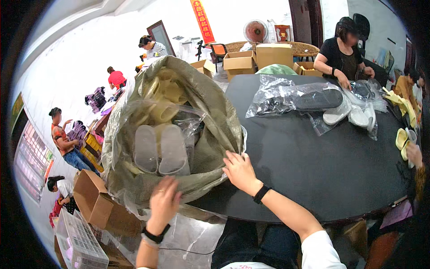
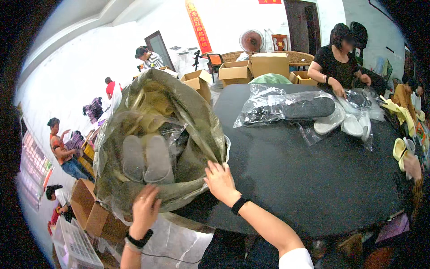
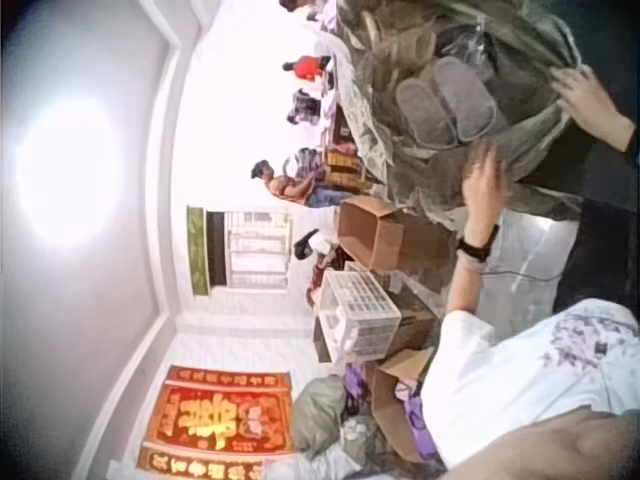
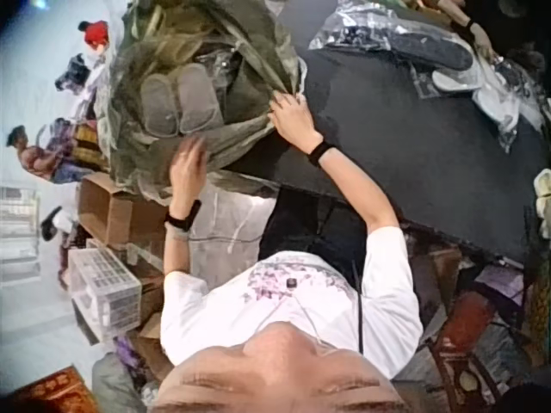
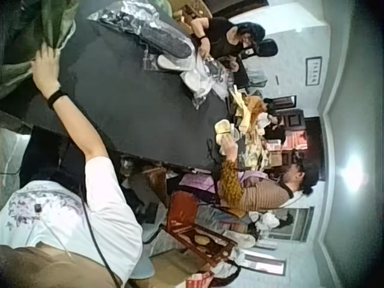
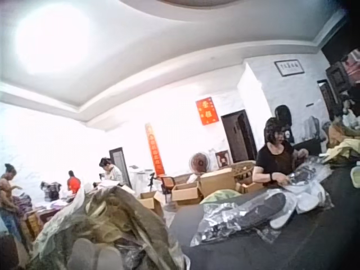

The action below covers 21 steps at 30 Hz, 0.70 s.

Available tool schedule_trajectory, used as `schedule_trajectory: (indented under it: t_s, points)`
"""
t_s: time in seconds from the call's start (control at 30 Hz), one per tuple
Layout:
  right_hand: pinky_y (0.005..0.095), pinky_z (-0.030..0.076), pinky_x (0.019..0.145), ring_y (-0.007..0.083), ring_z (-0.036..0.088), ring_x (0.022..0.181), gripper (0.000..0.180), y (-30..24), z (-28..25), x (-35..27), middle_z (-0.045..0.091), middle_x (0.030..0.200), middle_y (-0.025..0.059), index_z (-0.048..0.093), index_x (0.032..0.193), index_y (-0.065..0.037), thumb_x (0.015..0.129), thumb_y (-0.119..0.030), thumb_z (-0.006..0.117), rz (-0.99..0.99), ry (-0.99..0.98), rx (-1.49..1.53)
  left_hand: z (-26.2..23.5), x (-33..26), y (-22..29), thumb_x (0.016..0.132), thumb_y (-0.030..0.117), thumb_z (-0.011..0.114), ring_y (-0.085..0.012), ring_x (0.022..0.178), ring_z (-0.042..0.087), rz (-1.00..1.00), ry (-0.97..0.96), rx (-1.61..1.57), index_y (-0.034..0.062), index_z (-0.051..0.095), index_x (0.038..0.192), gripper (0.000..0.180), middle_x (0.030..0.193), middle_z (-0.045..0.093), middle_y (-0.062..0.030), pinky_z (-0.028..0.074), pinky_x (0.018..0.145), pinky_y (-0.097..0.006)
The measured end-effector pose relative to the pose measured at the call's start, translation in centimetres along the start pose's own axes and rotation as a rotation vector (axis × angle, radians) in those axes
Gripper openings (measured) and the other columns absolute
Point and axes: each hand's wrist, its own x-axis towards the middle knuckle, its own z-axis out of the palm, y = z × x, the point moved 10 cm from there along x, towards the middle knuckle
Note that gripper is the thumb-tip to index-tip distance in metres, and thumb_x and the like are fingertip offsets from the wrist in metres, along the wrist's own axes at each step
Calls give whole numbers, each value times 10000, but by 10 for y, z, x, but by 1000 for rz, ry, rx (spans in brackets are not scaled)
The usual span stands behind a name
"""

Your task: The recorder gathers various sandals and slides from a table and a large bag, then places them into clear plastic bags for packaging.

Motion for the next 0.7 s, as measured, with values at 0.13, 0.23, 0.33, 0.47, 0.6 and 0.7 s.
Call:
schedule_trajectory:
  t_s: [0.13,0.23,0.33,0.47,0.6,0.7]
  points:
    - [403,266,1019,193,405,1211,404,-25,9,1,476,1271,77,548,1124,-55,747,-192,589,-207,5,107,60,30,65,757,217,650,-323,1218,385,59,-57,-12,28,444,1225,544,1288,439,-150,310,997,-448]
    - [400,260,1027,204,408,1213,398,-37,21,11,484,1263,87,550,1126,-58,744,-166,574,-267,-97,130,113,31,44,786,338,614,-336,1069,489,-137,-57,145,-9,454,1178,548,1088,536,-183,337,952,-480]
    - [371,345,941,201,502,1088,439,-20,53,20,496,1245,98,526,1167,-59,745,-182,535,-204,-191,26,163,7,43,800,432,557,-308,823,538,-167,-256,146,-3,518,1060,509,895,558,-126,411,755,-427]
    - [348,391,856,200,548,991,458,40,85,9,517,1219,113,509,1191,-40,747,-151,502,29,-246,-62,153,-6,77,804,356,566,-315,860,508,-109,-88,44,7,507,1140,489,926,539,-151,400,738,-413]
    - [407,344,926,250,536,1013,413,13,48,1,439,1290,155,492,1200,-24,827,-201,509,-30,-23,193,168,-15,63,783,326,583,-345,952,470,-213,-86,-66,19,508,1148,482,1015,520,-160,359,830,-451]
    - [403,365,923,297,519,1041,374,10,-10,-4,468,1259,158,505,1171,-13,850,-205,509,60,6,557,166,-18,54,774,328,586,-354,1009,444,-301,-55,-31,23,513,1140,482,1054,502,-166,312,903,-478]
